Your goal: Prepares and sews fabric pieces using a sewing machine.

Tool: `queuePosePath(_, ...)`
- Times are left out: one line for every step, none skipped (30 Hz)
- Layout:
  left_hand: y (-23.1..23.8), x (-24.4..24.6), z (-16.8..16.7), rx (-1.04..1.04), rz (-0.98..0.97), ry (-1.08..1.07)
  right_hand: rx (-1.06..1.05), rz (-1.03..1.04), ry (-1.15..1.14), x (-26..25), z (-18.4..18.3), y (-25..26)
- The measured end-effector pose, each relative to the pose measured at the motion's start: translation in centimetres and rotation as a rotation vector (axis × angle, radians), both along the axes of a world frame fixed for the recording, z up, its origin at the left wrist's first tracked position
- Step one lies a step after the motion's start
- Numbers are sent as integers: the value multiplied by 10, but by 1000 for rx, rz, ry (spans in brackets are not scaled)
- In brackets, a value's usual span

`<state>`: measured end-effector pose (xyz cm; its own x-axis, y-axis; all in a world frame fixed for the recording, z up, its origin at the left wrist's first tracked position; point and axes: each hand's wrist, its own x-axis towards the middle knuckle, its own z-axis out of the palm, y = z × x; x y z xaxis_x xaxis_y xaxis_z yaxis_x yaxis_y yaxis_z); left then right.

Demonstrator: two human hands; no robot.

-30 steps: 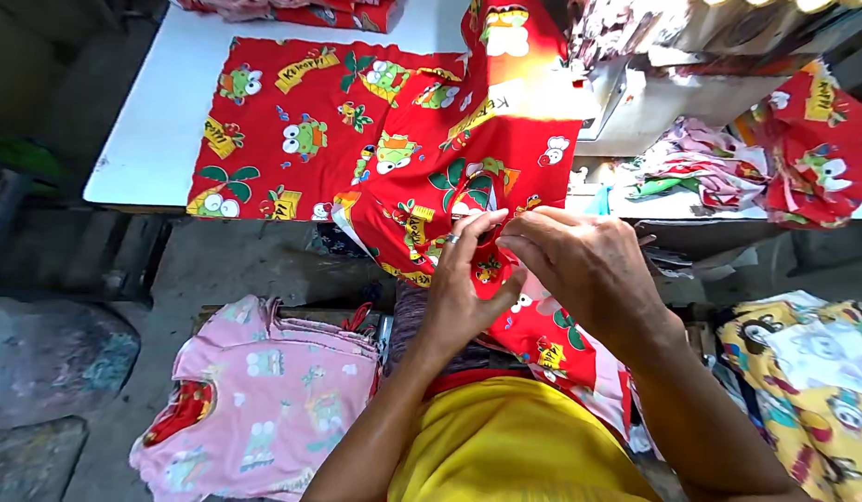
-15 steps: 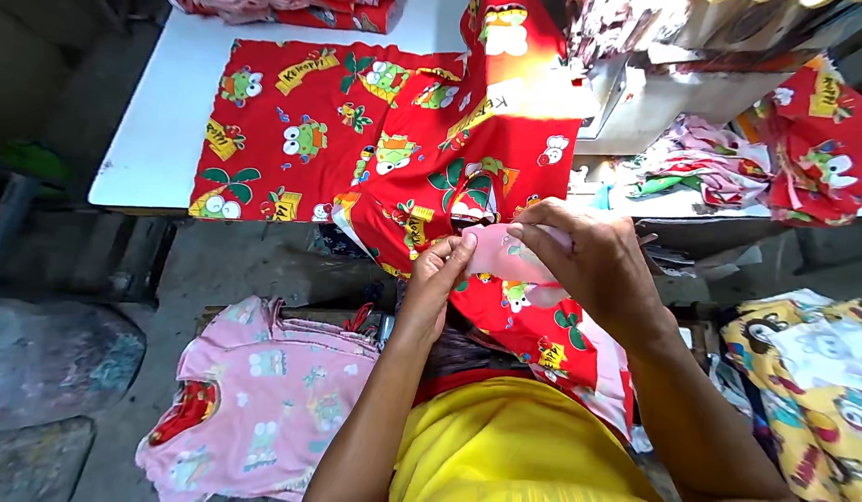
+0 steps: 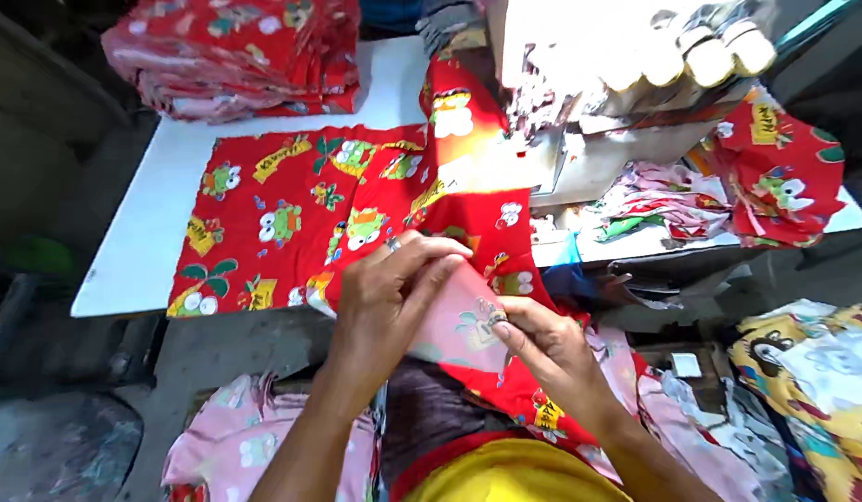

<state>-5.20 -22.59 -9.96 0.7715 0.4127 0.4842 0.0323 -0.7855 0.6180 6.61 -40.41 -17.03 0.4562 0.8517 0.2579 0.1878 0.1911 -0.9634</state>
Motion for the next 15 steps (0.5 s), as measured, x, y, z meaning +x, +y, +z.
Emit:
queuePosePath(7, 15, 11, 138, -57, 33, 37, -49, 33, 1, -4, 3)
queuePosePath(15, 32, 20, 255, -104, 58, 58, -122, 42, 5, -8, 9)
queuePosePath(23, 51, 25, 339, -148, 60, 61, -210, 23, 10, -11, 16)
queuePosePath(33, 70, 27, 396, -192, 48, 59, -306, -19, 17, -15, 23)
queuePosePath(46, 88, 26, 427, -230, 35, 53, -393, -72, 24, -20, 30)
queuePosePath(57, 104, 22, 412, -259, 18, 50, -460, -113, 31, -23, 36)
queuePosePath(67, 117, 16, 372, -281, 0, 54, -498, -127, 38, -26, 42)
queuePosePath(74, 125, 12, 325, -297, 2, 58, -507, -117, 45, -27, 45)
queuePosePath(78, 129, 9, 282, -299, 18, 63, -489, -94, 50, -27, 47)
queuePosePath(76, 127, 8, 255, -277, 52, 75, -456, -61, 54, -27, 48)
queuePosePath(71, 121, 10, 243, -245, 100, 88, -409, -19, 57, -26, 47)
queuePosePath(65, 118, 12, 229, -202, 132, 90, -365, 22, 59, -25, 46)
queuePosePath(59, 115, 14, 218, -159, 155, 84, -324, 58, 59, -24, 45)
queuePosePath(55, 112, 15, 204, -129, 168, 77, -289, 90, 58, -22, 44)
queuePosePath(51, 110, 15, 199, -106, 182, 80, -268, 114, 57, -22, 44)
